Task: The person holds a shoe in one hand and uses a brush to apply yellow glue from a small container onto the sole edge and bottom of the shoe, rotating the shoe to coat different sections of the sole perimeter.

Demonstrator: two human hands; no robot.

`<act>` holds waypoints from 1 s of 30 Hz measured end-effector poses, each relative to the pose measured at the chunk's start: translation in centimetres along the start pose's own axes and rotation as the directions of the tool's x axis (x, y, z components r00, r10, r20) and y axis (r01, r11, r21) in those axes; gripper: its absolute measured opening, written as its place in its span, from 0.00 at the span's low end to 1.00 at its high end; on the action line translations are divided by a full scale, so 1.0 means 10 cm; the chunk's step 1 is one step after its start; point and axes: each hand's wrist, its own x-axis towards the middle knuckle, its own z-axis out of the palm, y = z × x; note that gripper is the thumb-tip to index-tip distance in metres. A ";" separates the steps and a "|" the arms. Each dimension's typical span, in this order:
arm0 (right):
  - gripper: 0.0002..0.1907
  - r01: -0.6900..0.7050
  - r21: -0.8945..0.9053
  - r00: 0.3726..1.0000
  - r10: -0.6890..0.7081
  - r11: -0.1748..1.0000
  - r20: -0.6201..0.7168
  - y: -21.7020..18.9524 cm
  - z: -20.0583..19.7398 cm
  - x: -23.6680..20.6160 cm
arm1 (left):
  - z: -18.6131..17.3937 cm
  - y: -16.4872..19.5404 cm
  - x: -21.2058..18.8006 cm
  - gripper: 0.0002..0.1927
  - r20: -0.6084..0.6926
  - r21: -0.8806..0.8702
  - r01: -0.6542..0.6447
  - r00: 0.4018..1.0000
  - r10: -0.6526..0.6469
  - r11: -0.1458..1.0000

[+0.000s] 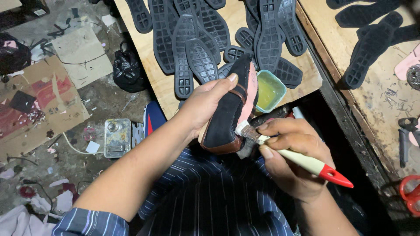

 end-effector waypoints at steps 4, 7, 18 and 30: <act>0.13 0.013 -0.029 1.000 -0.013 0.999 0.007 0.01 0.02 0.00 | 0.00 0.00 0.00 0.22 -0.026 0.012 0.001 1.000 -0.001 1.000; 0.12 0.011 -0.049 1.000 -0.009 0.999 0.023 0.00 0.03 0.00 | 0.00 0.01 0.00 0.21 -0.036 -0.016 0.021 0.999 -0.022 1.000; 0.12 0.046 -0.062 0.998 -0.043 0.997 0.047 -0.03 0.03 0.04 | -0.02 -0.01 0.01 0.24 -0.024 -0.044 0.073 0.997 -0.074 0.996; 0.11 0.067 -0.045 0.997 -0.065 0.997 0.045 -0.02 0.06 0.09 | -0.02 -0.01 0.03 0.25 -0.045 -0.049 0.069 0.996 -0.071 0.996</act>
